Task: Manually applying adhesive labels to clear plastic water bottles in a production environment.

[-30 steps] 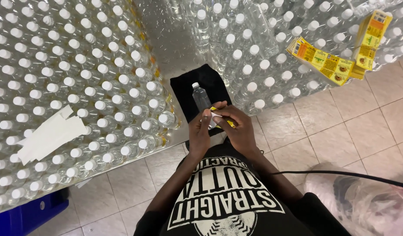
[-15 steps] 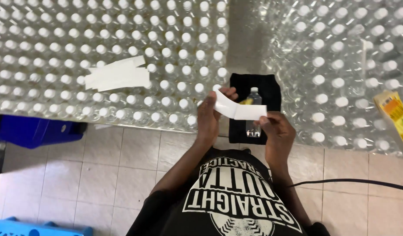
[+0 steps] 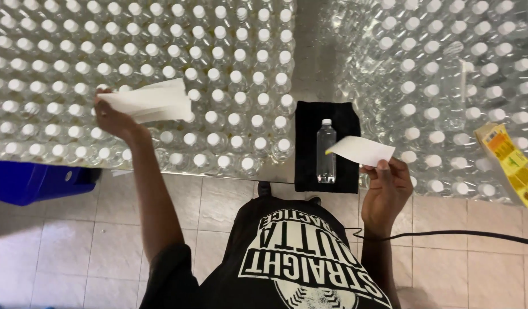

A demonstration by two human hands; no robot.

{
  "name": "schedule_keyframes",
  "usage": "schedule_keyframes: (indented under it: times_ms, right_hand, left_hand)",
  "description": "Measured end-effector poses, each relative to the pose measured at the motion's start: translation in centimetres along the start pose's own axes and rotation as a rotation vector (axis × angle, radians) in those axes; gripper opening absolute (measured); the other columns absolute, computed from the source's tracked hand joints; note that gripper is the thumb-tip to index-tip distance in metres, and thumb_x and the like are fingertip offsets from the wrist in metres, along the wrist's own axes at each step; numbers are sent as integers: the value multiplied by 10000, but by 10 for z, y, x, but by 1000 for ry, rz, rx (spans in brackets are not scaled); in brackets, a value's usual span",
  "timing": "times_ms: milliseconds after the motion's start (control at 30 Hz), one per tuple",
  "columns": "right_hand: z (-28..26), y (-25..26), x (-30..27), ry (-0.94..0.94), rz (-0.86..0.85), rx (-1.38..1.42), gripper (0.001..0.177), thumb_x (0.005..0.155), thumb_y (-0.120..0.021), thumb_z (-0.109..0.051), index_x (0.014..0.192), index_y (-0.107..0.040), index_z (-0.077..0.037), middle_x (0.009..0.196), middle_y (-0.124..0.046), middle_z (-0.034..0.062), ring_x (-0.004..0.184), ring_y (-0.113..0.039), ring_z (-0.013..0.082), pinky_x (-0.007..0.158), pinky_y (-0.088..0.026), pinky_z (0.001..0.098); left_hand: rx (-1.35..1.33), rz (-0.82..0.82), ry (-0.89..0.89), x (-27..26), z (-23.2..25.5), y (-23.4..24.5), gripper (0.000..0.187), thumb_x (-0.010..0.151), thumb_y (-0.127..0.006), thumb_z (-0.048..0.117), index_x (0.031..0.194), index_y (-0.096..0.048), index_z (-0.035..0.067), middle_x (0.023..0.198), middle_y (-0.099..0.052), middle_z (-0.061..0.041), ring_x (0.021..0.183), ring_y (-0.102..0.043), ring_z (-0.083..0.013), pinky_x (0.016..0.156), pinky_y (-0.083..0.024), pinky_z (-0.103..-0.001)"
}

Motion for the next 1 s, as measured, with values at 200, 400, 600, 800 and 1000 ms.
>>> schedule_keyframes:
  times_ms: [200, 400, 600, 800, 1000]
  right_hand:
    - [-5, -3, -8, -89, 51, -40, 140, 1032, -738, -90, 1162, -722, -40, 905, -762, 119, 786, -731, 207, 778, -633, 332]
    - [-22, -14, -8, -93, 55, -147, 166, 1039, -714, -126, 1146, -713, 0, 878, -736, 123, 804, -722, 217, 814, -646, 357]
    - [-28, -19, 1, -39, -15, -116, 355, 1054, -709, -237, 1293, -699, 26, 1231, -741, 152, 1041, -734, 269, 866, -674, 353]
    - [-71, -54, -13, 635, -431, -676, 162, 1047, -715, -20, 1153, -829, -66, 1253, -781, 132, 1294, -692, 391, 1100, -557, 524]
    - [-76, -52, -43, 918, -624, -968, 159, 1050, -720, -148, 1088, -852, -227, 1373, -759, 65, 1391, -619, 379, 1172, -496, 526]
  left_hand:
    - [142, 162, -114, 73, -77, 43, 257, 957, -702, 20, 1155, -859, 69, 1084, -914, -118, 977, -870, -255, 810, -747, -377]
    - [375, 291, -362, 83, -94, 71, 850, 924, -1047, 577, 1491, -571, 160, 1377, -655, -141, 1301, -622, -329, 1081, -573, -594]
    - [-189, -530, -115, -163, 206, -24, 205, 1156, -581, -95, 1213, -622, 97, 1116, -684, -97, 1009, -661, -216, 847, -606, -318]
    - [-473, -1304, 976, -416, 208, -58, 530, 1138, -520, 445, 1421, -663, 20, 1337, -727, -209, 1247, -720, -314, 1040, -637, -453]
    - [-508, -1382, 1303, -447, 165, -55, 686, 1132, -474, 561, 1602, -530, 65, 1525, -609, -174, 1371, -624, -318, 1177, -515, -505]
Point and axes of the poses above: each hand's wrist, its own x-axis towards the middle knuckle, its own y-axis out of the back of the hand, z = x × y, the point moved 6 cm from there along x, towards the middle knuckle
